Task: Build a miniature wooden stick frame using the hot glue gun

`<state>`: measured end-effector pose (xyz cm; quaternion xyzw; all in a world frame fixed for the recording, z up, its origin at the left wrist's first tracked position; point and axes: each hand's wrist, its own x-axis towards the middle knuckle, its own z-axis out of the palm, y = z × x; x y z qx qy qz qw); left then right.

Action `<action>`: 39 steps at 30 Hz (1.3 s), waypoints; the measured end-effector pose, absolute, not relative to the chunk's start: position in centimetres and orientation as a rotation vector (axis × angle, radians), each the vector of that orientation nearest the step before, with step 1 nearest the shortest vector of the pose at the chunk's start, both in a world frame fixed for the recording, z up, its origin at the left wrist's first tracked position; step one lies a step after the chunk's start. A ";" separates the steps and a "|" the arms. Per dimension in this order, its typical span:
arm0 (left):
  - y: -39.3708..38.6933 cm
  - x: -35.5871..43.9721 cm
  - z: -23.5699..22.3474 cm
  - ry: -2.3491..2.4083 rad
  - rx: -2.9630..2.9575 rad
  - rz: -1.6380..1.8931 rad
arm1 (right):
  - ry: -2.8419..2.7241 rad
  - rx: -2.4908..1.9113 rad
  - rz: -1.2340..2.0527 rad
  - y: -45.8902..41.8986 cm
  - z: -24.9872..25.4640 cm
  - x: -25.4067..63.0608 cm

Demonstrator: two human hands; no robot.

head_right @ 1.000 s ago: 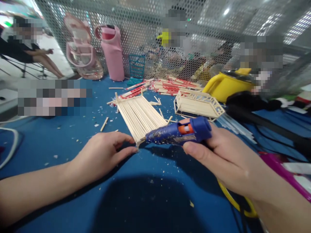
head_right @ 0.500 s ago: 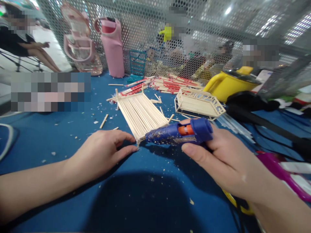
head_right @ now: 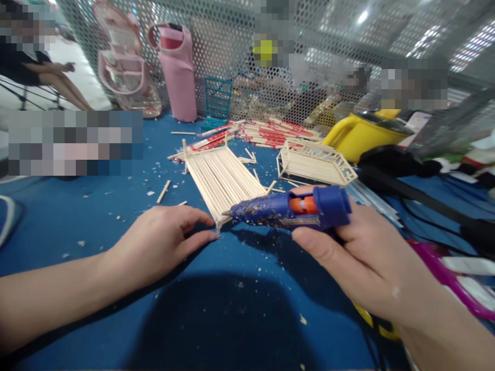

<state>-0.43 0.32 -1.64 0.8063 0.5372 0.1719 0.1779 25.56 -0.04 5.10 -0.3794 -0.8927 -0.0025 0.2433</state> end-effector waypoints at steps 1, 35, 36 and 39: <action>0.3 -0.4 -1.6 1.521 2.280 0.484 | -2.426 -1.037 0.012 0.0 5.1 25.7; 0.4 -0.5 -1.5 1.501 2.305 0.459 | -2.463 -1.115 -0.139 -0.3 4.7 26.6; 0.4 -0.5 -1.5 1.494 2.309 0.468 | -2.463 -1.102 -0.133 -0.3 4.8 26.5; 0.3 -0.6 -1.6 1.488 2.304 0.510 | -2.427 -1.088 -0.093 -0.5 4.8 26.4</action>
